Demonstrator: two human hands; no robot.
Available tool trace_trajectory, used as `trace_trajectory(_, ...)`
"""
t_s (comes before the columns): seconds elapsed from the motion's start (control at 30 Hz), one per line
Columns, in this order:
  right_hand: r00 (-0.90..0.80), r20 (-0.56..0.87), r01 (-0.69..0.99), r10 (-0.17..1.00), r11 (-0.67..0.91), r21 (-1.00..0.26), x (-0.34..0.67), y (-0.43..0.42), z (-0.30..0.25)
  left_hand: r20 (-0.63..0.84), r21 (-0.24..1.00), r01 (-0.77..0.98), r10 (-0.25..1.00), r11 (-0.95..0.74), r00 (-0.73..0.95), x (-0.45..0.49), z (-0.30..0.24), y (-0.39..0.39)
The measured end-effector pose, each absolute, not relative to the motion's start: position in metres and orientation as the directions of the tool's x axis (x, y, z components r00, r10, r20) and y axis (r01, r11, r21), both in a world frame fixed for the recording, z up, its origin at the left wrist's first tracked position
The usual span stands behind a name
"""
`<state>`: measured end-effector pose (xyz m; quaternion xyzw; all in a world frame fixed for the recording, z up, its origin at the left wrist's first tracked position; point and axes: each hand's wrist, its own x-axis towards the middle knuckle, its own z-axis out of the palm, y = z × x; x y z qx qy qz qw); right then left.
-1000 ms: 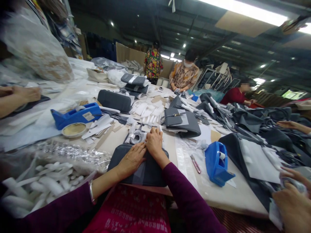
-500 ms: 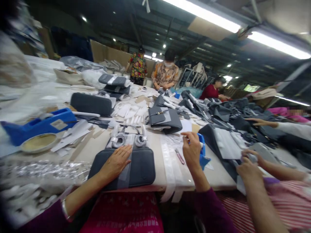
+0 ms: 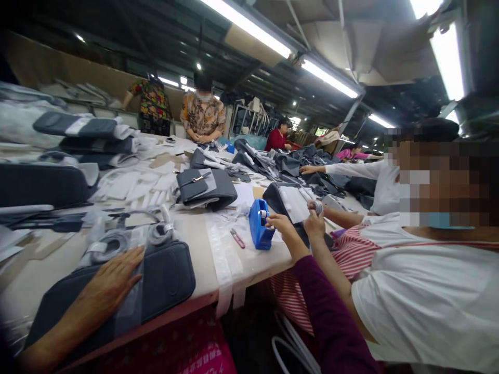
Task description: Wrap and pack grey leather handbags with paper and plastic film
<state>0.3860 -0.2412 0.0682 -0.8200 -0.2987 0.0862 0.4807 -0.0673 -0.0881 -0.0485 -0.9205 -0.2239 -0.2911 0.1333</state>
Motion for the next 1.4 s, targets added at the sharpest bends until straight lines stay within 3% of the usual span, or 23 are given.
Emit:
trace_trajectory(0.1,0.793,0.039,0.302,0.608,-0.337,-0.892,0.387,-0.233,0.07,0.604,-0.134,0.485,0.317,-0.864,0.731,-0.068,-0.049,-0.086)
trace_trajectory(0.27,0.84,0.045,0.222,0.54,-0.266,-0.938,0.38,-0.249,0.072,0.603,-0.125,0.497,0.332,-0.859,0.726,-0.067,-0.048,-0.088)
trace_trajectory(0.53,0.877,0.048,0.228,0.478,-0.326,-0.917,0.346,-0.293,0.022,0.596,0.078,0.502,0.444,-0.861,0.669,-0.066,-0.045,-0.092)
trace_trajectory(0.7,0.872,0.057,0.307,0.486,-0.453,-0.837,0.34,-0.305,0.016,0.616,0.064,0.499,0.428,-0.864,0.661,-0.066,-0.043,-0.094)
trace_trajectory(0.8,0.774,0.146,0.518,0.616,-0.483,-0.706,0.316,-0.305,0.045,0.583,0.062,0.518,0.453,-0.853,0.675,-0.069,-0.035,-0.107)
trace_trajectory(0.87,0.386,0.287,0.91,0.877,-0.311,-0.273,0.291,-0.288,0.075,0.551,0.084,0.539,0.49,-0.838,0.675,-0.07,-0.028,-0.115)
trace_trajectory(0.9,0.168,0.263,0.985,0.95,-0.148,-0.093,0.274,-0.272,0.091,0.534,0.09,0.551,0.508,-0.829,0.676,-0.069,-0.026,-0.117)
trace_trajectory(0.97,-0.206,0.148,0.974,0.967,0.189,0.122,0.233,-0.231,0.12,0.507,0.101,0.576,0.54,-0.811,0.672,-0.069,-0.021,-0.119)
trace_trajectory(1.07,-0.58,-0.015,0.804,0.815,0.575,0.154,0.162,-0.16,0.144,0.485,0.126,0.61,0.586,-0.782,0.65,-0.069,-0.018,-0.123)
trace_trajectory(1.13,-0.671,-0.106,0.72,0.734,0.679,0.14,0.122,-0.115,0.143,0.482,0.141,0.62,0.601,-0.772,0.638,-0.069,-0.017,-0.124)
trace_trajectory(1.27,-0.652,-0.31,0.687,0.693,0.712,0.147,0.076,-0.055,0.123,0.488,0.148,0.629,0.61,-0.763,0.625,-0.069,-0.017,-0.125)
trace_trajectory(1.4,-0.583,-0.382,0.697,0.717,0.683,0.218,0.06,-0.038,0.111,0.506,0.163,0.67,0.644,-0.725,0.574,-0.068,-0.014,-0.127)
